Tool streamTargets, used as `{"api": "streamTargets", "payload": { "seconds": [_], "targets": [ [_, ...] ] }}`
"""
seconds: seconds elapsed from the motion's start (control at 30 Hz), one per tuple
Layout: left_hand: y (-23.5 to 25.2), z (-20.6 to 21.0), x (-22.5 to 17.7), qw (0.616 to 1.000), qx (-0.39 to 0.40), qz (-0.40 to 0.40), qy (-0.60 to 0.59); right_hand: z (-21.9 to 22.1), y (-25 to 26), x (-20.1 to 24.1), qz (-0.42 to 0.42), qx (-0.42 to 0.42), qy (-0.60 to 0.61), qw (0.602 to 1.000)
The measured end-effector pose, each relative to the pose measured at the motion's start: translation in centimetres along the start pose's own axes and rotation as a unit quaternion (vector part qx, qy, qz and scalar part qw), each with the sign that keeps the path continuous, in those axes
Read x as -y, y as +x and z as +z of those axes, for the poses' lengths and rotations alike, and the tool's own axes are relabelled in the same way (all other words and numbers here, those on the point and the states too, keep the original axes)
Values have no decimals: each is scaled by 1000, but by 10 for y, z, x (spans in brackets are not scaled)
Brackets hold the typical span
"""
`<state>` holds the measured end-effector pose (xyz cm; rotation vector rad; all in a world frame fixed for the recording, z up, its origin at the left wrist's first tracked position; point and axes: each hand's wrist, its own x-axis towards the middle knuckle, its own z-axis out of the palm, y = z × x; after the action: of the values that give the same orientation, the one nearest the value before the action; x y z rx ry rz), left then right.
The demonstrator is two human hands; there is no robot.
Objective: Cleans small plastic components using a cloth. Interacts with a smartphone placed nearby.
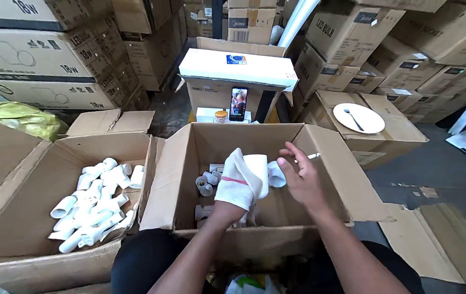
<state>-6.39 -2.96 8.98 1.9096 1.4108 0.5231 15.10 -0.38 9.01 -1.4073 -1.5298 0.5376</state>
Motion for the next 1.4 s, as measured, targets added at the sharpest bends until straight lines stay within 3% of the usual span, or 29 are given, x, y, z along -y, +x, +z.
{"api": "streamTargets", "payload": {
  "seconds": [0.13, 0.37, 0.47, 0.67, 0.9, 1.03, 1.17, 1.3, 1.4],
  "targets": [
    [-14, 17, -14, 996, 84, 22, 34, 16, -23, 23, 15, -8, 112, 994],
    [-28, 18, -20, 990, 114, 78, 19, 17, -46, 41, 66, -80, 101, 990],
    [-21, 28, -21, 993, 97, 72, 10, 18, -44, 39, 61, -45, 73, 994],
    [-14, 33, -27, 990, 139, -2, 6, -9, -11, 19, 87, 145, 75, 983],
    [4, 31, -47, 992, 116, 47, -23, 8, -17, -20, 139, 82, 109, 981],
    [5, 45, -21, 988, 146, 37, 20, 10, -16, -30, 182, 83, 129, 971],
    [6, 54, -6, 995, 96, 25, -34, 16, -16, -31, 194, 103, 115, 969],
    [9, 50, -19, 995, 81, 25, -47, 23, -11, -33, 204, 71, 109, 970],
    [8, 67, 4, 998, 19, 18, -57, 29, -13, -32, 177, 79, 92, 977]
  ]
}}
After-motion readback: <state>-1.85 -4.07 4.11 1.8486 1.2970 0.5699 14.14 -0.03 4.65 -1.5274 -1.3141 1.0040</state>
